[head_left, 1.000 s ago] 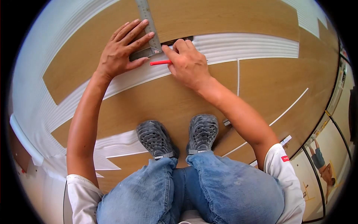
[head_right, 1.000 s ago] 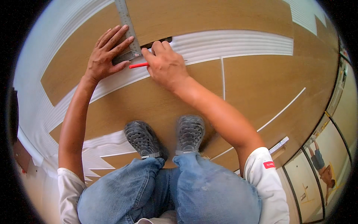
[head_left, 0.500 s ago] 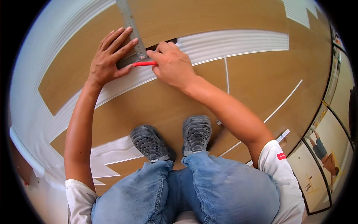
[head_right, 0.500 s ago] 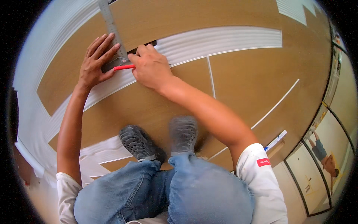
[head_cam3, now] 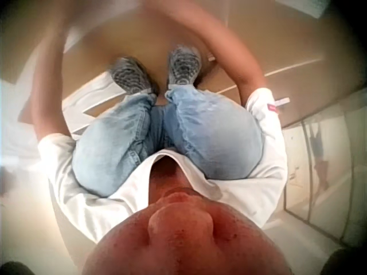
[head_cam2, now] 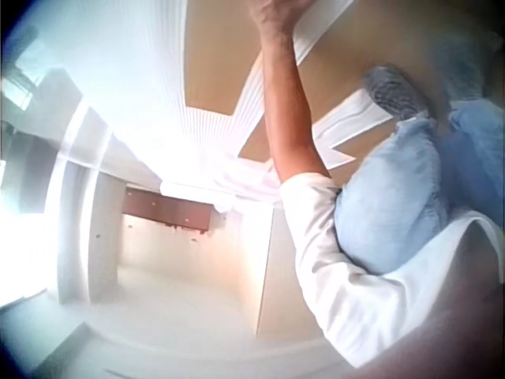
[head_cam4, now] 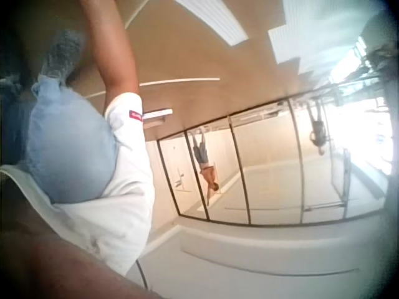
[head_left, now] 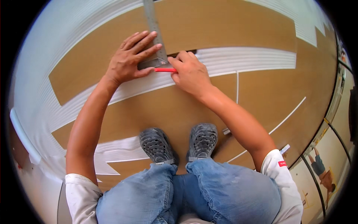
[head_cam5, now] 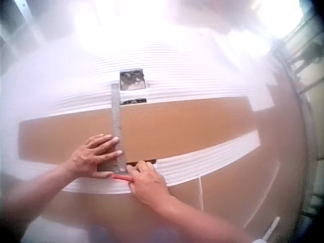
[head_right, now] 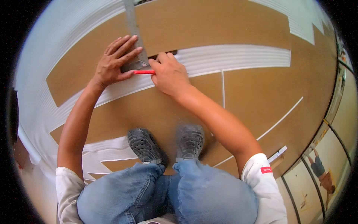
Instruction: The person measures and marks a laminate floorboard using a square ruler and a pencil to fit a specific floor cutout, then picks up the board and carries it to another part of the room.
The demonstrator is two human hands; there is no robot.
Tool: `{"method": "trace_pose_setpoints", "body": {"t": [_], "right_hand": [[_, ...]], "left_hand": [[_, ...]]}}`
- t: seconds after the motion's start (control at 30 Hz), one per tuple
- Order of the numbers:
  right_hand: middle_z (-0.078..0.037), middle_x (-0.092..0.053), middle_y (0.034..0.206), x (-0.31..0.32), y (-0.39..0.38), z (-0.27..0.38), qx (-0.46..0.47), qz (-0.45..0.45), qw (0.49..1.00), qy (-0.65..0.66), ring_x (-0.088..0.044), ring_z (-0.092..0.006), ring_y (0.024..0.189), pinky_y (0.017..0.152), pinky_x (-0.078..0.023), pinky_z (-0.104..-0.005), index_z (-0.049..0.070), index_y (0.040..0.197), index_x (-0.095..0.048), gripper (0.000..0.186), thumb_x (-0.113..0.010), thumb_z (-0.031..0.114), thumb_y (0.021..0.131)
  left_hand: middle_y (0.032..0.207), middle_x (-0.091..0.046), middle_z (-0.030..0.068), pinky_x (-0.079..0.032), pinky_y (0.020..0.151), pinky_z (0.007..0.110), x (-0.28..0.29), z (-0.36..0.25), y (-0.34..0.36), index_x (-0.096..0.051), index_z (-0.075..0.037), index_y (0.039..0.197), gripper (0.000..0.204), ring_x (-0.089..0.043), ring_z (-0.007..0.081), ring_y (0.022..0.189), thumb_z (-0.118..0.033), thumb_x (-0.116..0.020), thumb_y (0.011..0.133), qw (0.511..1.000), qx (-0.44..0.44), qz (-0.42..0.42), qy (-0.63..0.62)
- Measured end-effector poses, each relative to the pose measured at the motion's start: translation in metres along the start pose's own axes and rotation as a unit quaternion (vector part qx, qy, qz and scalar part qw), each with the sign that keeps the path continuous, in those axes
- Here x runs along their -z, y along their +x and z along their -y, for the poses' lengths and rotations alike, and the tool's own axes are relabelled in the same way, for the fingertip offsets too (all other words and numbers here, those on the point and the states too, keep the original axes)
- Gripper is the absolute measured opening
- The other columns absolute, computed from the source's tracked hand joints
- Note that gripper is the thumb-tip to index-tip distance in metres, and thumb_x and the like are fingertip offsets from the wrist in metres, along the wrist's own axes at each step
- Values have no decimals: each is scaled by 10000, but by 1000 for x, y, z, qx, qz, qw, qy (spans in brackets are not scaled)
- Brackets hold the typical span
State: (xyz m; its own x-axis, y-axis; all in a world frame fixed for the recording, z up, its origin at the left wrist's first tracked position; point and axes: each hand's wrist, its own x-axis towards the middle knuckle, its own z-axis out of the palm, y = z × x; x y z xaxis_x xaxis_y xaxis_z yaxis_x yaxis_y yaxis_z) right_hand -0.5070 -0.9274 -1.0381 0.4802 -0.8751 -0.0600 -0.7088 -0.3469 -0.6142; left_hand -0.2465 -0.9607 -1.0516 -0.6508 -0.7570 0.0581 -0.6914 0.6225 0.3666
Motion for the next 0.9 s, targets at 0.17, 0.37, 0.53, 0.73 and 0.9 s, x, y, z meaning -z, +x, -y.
{"method": "trace_pose_setpoints", "body": {"t": [0.17,0.37,0.53,0.73,0.9], "right_hand": [[-139,-658,1007,27,24,12,-22,-73,990,119,-644,-315,960,802,-546,-432,59,1072,-722,222,-672,183,894],[-138,-677,842,29,57,8,-78,-126,953,264,-647,-341,777,679,-521,-420,37,979,-679,149,-613,169,957],[-138,-695,895,15,67,4,23,-207,966,153,-654,-337,814,724,-535,-447,46,995,-684,115,-675,53,881],[-147,-683,892,15,68,2,96,-202,965,139,-637,-353,853,763,-526,-449,25,993,-678,134,-673,54,862],[-162,-664,858,26,46,2,82,-112,983,123,-622,-369,817,744,-520,-462,19,934,-677,88,-658,73,868]], "left_hand": [[1644,-392,52,-288,1252,473,2,1,-2,-537,-267,1507,741,-384,293,1491,-415,-746,812,1000,-2,-4,-10],[1641,-396,57,-291,1253,477,3,2,-2,-534,-275,1507,750,-392,299,1484,-418,-756,804,1000,-4,-1,-26],[1635,-405,66,-303,1245,491,4,2,-1,-538,-262,1501,750,-390,314,1484,-412,-758,800,999,-9,-14,-43],[1639,-400,68,-300,1246,491,0,3,-3,-541,-260,1498,748,-388,315,1487,-419,-756,800,999,-14,-19,-40],[1646,-389,62,-291,1251,483,1,2,-3,-542,-260,1497,746,-378,303,1495,-423,-753,800,999,-10,-9,-36]]}}
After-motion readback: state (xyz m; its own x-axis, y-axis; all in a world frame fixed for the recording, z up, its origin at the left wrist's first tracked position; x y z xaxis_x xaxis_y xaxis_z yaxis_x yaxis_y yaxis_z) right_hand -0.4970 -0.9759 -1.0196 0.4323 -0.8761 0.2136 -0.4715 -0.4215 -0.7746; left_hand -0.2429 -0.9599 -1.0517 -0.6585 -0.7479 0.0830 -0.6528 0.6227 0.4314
